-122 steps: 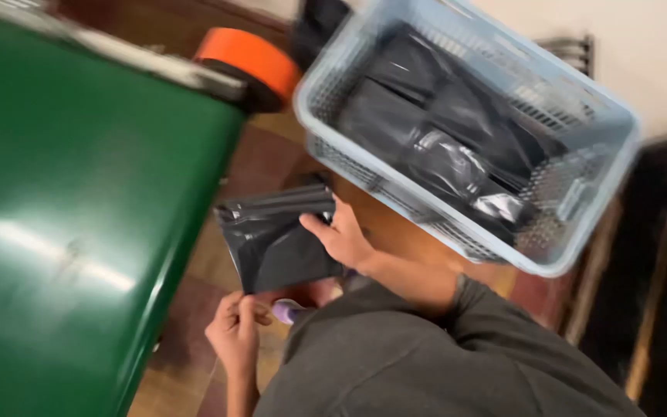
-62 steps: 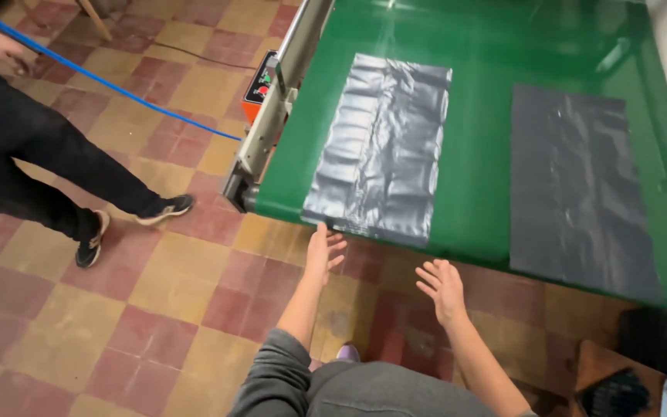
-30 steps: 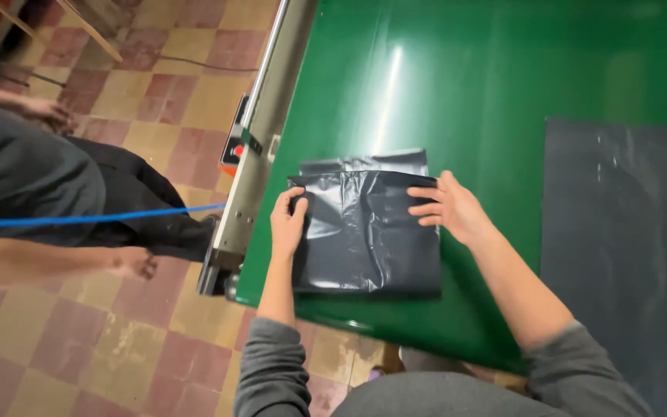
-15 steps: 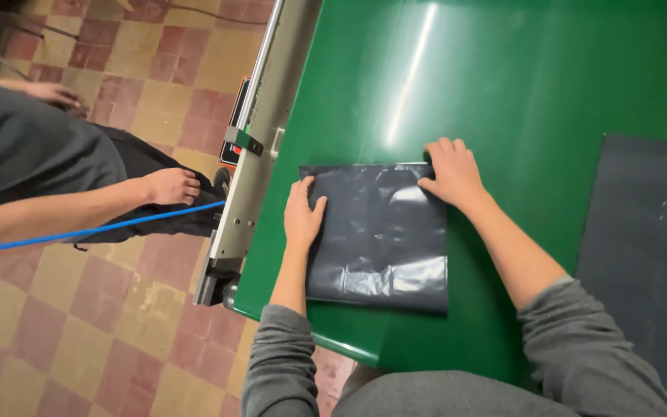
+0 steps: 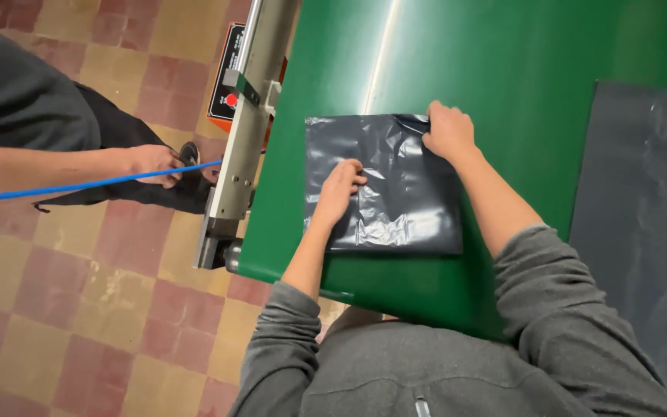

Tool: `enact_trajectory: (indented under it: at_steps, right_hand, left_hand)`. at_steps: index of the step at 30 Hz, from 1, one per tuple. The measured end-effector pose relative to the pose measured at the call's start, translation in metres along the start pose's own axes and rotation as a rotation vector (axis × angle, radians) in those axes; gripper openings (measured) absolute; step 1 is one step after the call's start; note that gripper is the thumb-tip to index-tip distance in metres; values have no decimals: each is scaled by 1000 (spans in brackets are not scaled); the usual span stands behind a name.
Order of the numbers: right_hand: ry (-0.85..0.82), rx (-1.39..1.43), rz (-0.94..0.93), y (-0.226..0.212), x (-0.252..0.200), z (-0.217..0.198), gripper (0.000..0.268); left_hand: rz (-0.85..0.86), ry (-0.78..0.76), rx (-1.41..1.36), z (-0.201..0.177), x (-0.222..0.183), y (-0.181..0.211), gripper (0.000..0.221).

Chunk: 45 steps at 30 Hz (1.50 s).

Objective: Folding black plastic bags and stacking them in a blue collection basket in an industrial setting.

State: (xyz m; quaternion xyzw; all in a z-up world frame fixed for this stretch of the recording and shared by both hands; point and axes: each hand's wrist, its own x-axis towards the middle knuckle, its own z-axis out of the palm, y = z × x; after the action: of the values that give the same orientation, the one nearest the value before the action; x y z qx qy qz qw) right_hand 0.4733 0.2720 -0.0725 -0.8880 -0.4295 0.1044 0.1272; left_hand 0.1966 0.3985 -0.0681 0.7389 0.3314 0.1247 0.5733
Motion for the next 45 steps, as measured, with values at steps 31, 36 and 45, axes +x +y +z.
enact_trajectory:
  at_steps: [31, 36, 45]
  right_hand:
    - [284, 90, -193, -60, -261, -40, 20]
    - [304, 128, -261, -116, -233, -64, 42]
    - [198, 196, -206, -111, -187, -12, 85]
  left_hand:
    - [-77, 141, -122, -82, -75, -1, 66]
    - [345, 216, 745, -34, -86, 51, 71]
    - [422, -96, 894, -46, -87, 21, 105]
